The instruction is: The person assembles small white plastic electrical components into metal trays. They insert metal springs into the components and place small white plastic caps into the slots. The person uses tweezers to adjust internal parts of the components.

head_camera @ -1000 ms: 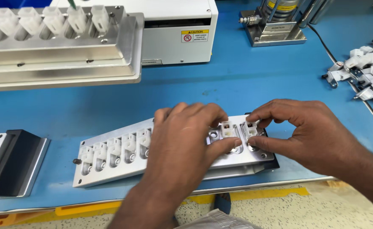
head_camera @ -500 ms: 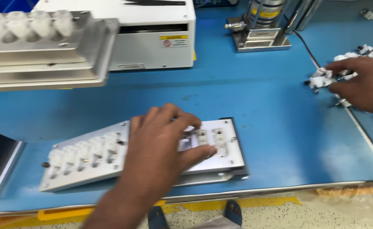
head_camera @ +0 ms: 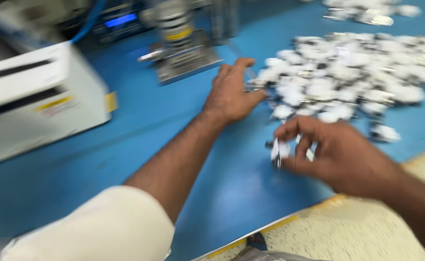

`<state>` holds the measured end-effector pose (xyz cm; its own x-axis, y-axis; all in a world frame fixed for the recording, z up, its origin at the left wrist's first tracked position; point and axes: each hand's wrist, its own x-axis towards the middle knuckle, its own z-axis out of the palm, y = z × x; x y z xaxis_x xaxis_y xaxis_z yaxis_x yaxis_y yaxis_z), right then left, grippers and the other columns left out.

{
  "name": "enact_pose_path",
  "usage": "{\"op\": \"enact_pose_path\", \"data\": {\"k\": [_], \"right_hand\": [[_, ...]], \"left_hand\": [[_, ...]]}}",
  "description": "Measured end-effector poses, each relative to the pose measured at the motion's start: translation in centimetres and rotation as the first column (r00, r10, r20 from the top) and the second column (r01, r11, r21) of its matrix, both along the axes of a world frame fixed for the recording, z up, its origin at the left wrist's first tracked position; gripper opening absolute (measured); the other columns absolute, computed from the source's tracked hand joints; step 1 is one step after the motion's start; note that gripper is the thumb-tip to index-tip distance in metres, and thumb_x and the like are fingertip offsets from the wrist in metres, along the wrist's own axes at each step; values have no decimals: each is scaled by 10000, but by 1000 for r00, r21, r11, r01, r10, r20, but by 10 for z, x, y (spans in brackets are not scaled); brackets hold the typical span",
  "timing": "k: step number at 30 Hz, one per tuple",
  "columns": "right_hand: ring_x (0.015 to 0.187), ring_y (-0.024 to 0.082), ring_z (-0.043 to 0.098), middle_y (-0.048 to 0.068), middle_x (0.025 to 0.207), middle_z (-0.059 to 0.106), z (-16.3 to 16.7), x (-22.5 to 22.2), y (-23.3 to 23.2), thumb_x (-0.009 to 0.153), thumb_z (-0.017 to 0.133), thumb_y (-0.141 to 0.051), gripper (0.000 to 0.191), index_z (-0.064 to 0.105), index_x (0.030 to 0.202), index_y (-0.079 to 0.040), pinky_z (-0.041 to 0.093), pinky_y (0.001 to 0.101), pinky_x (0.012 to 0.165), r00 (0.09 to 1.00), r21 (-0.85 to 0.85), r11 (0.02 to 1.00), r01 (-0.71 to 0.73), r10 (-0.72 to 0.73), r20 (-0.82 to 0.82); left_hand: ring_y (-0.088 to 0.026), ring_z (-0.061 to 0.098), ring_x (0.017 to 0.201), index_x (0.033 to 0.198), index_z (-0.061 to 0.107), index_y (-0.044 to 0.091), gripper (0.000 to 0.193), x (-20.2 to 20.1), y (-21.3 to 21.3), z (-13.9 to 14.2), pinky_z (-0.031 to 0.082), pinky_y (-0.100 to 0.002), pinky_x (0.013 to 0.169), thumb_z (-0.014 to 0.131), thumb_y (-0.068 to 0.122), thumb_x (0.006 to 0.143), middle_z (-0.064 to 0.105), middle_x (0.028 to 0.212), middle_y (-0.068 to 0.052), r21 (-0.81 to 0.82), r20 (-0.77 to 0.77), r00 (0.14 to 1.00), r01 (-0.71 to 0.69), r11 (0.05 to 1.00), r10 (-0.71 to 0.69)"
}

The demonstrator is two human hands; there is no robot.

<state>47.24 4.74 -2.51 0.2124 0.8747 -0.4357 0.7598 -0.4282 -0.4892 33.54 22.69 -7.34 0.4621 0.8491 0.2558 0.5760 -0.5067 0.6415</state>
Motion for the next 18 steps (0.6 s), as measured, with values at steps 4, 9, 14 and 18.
{"op": "enact_pose_path", "data": {"k": [4, 9, 14, 18], "right_hand": [[624, 112, 489, 42, 756, 623, -10, 35, -85, 855, 862, -298, 430, 675, 1237, -228, 443, 299, 564, 955, -31, 973, 231, -232, -185], [657, 179, 498, 47, 901, 617, -29, 68, -119, 844, 859, -269, 444, 670, 1243, -225, 553, 333, 593, 907, -92, 918, 385, -395, -149], [852, 178, 667, 66, 1038, 676, -13, 70, -88, 920, 770, -173, 412, 629, 1307, -153, 584, 323, 773, 915, 50, 914, 403, -400, -61], [1032, 168, 705, 79, 1101, 707, 9, 50, -43, 909, 760, -124, 408, 642, 1292, -47, 563, 331, 906, 908, 469, 845, 256, -44, -418]], "left_hand": [[-383, 476, 1295, 1391, 529, 239, 760, 43, 31, -15, 401, -454, 1114, 875, 324, 720, 513, 1385, -120, -49, -356, 933, 45, 998, -60], [-292, 581, 1230, 1253, 574, 154, 665, 28, 31, -15, 476, -410, 1037, 896, 255, 680, 610, 1279, -100, -111, -318, 938, 107, 988, -138], [-243, 651, 1026, 1201, 587, 164, 546, 8, 10, -8, 544, -424, 876, 856, 254, 734, 662, 1084, -60, -297, 38, 998, -37, 954, 51], [-180, 622, 909, 1097, 594, 191, 402, -35, -2, 19, 562, -415, 738, 781, 213, 742, 640, 999, -1, -707, 526, 751, 126, 696, 398]]}}
